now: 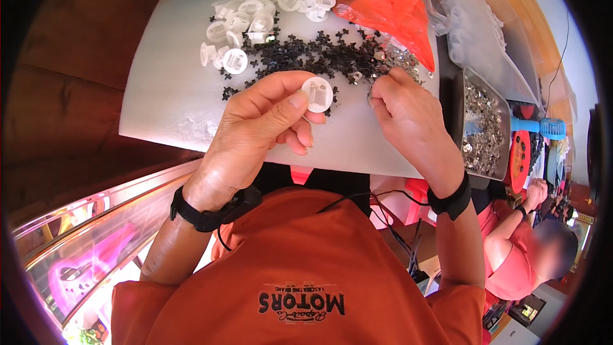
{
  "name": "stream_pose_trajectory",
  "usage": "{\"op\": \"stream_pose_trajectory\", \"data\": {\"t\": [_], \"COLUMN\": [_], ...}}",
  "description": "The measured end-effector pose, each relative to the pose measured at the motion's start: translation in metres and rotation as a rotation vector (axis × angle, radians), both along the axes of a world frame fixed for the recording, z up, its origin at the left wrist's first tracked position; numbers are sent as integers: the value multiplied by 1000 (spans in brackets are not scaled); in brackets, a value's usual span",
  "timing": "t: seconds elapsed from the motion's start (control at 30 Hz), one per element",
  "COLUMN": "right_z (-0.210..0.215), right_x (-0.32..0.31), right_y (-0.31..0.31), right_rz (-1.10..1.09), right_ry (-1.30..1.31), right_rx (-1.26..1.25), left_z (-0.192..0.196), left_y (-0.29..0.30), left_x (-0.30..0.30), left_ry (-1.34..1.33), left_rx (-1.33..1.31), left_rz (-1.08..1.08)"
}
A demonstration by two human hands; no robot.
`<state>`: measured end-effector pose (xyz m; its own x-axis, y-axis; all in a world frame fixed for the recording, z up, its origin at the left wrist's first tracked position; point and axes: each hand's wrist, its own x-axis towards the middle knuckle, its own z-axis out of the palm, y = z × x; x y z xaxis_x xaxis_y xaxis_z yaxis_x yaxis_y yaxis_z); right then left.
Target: Manual assembly of decorative plastic components and metal rivets.
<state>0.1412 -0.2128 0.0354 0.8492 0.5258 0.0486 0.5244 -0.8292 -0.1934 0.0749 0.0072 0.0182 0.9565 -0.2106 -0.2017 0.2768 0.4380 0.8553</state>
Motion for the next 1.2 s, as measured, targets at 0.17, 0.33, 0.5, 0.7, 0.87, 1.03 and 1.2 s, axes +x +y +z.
{"op": "stream_pose_trajectory", "data": {"t": [0.17,0.33,0.5,0.7,0.87,1.03,1.2], "right_z": [-2,-4,-2,-2,22,29,27], "right_x": [1,0,0,-1,-8,-13,-14], "right_y": [2,2,1,-1,6,20,22], "right_rz": [-35,-16,-32,20,77,216,303], "right_ry": [-48,-72,-67,-78,183,361,309], "right_rx": [-76,-85,-105,-2,353,556,579], "left_z": [-3,-4,-5,-7,-5,4,10], "left_y": [3,3,3,2,0,-3,-4], "left_x": [-1,-2,-2,0,1,3,1], "left_ry": [-6,12,-47,-48,-48,-52,3], "left_rx": [-8,-19,88,96,122,128,69], "left_rz": [-18,-27,-41,-47,-70,-113,-141]}}
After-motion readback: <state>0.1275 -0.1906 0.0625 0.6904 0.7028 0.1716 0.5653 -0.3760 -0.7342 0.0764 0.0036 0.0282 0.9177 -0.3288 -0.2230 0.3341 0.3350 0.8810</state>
